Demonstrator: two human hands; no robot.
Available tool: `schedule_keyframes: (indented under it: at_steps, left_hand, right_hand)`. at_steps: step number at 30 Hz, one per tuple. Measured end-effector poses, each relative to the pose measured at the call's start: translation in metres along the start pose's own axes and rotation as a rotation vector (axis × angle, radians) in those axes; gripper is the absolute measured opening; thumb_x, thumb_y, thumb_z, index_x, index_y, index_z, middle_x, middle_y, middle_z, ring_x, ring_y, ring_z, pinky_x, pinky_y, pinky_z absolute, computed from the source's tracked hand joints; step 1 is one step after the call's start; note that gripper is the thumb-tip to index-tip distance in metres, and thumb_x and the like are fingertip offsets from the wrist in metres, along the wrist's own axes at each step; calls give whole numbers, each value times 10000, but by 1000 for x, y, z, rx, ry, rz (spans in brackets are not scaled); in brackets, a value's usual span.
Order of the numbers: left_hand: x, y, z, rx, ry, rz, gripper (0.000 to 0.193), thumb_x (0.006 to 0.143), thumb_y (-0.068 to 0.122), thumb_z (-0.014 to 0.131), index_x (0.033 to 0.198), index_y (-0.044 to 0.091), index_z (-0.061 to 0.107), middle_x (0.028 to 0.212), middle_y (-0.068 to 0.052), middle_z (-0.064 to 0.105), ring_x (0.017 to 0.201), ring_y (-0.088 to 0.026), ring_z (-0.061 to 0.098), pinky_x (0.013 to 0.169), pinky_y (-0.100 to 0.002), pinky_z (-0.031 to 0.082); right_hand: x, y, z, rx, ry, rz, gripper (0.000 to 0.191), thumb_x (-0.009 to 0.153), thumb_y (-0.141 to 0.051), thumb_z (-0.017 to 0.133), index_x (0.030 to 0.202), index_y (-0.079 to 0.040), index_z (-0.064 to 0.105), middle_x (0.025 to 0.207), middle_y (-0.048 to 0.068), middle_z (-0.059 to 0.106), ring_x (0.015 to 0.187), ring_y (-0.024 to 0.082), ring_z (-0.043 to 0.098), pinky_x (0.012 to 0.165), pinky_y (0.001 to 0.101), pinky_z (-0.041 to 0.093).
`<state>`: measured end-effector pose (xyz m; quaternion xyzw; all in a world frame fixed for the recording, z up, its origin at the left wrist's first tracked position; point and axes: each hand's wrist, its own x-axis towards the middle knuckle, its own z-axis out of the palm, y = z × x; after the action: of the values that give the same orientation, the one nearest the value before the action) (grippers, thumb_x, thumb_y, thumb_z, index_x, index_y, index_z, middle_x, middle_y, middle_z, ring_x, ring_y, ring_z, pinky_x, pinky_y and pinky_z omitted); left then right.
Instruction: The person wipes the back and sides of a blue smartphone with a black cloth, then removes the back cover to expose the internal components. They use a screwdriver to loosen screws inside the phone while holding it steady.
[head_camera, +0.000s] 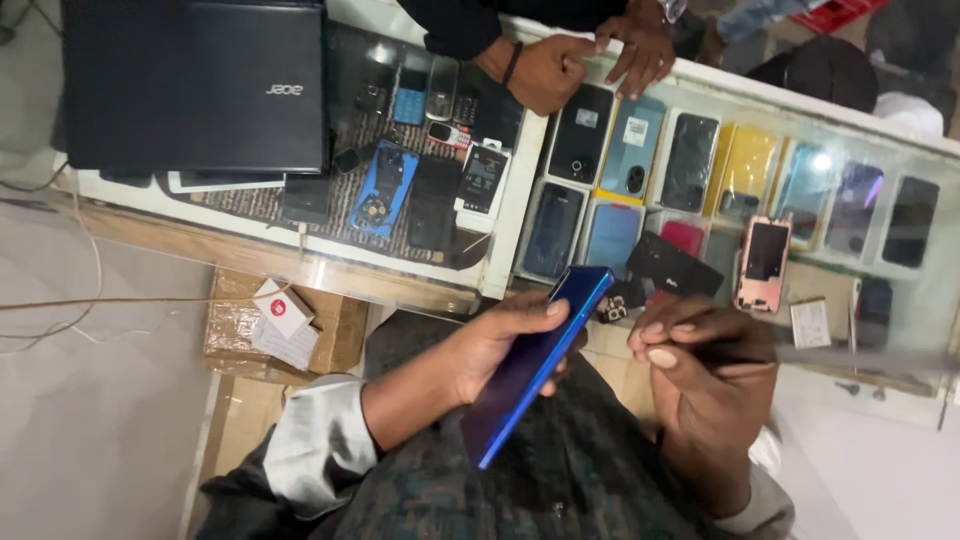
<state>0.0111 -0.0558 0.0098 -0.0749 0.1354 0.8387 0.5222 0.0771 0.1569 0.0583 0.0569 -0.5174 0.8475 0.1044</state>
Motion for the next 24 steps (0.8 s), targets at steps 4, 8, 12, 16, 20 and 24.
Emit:
schedule_keyframes:
  at_steps: [4,8,12,16,20,24]
  left_hand:
    - [-11,16,-6,-52,-153,-163,471,1052,314,675,1417,43,550,872,-65,558,667,-153,614,572,-257,566]
    - [-16,21,-20,-13,-125,-346,466,1065,336,655,1362,9,506,907,-96,561,718,-164,611,558,-248,523]
    - [-15,22,-29,-76,-214,-428,413,1142,335,650,1324,6,480,985,-120,565,791,-160,589,548,-226,495]
    - [-15,31,-21,-126,-283,-347,726,1069,503,613,1547,16,367,1401,-294,519,1176,-367,586,871,-371,547]
    - [-27,51,-11,-322,-355,-210,1127,869,804,508,1651,56,192,1615,-329,324,1479,-495,357,1218,-561,370]
    - [-27,52,-14,-222,-377,103,1187,852,911,442,1644,63,189,1595,-331,351,1474,-535,384,1206,-549,382]
  right_hand:
    - [38,-13,20,-456,-250,-239,240,911,48,774,1114,-61,710,1215,152,706,1167,344,630,1022,443,518]
    - [77,-42,12,-844,-874,-105,322,811,-163,747,1111,-55,702,1378,261,588,1376,507,473,1148,568,435]
    - [68,-41,6,-822,-840,48,266,893,-146,709,1146,-65,716,1363,151,680,1302,323,675,1076,419,523]
    - [65,-32,9,-815,-765,11,297,850,-56,726,1143,-20,700,1308,173,695,1236,299,709,1056,380,559]
    - [39,8,22,-664,-164,-173,177,946,116,750,1079,11,699,1105,179,743,1071,241,765,956,322,631]
    - [16,38,9,-625,212,-124,163,925,131,756,1019,61,642,1086,214,728,1021,263,750,865,304,611]
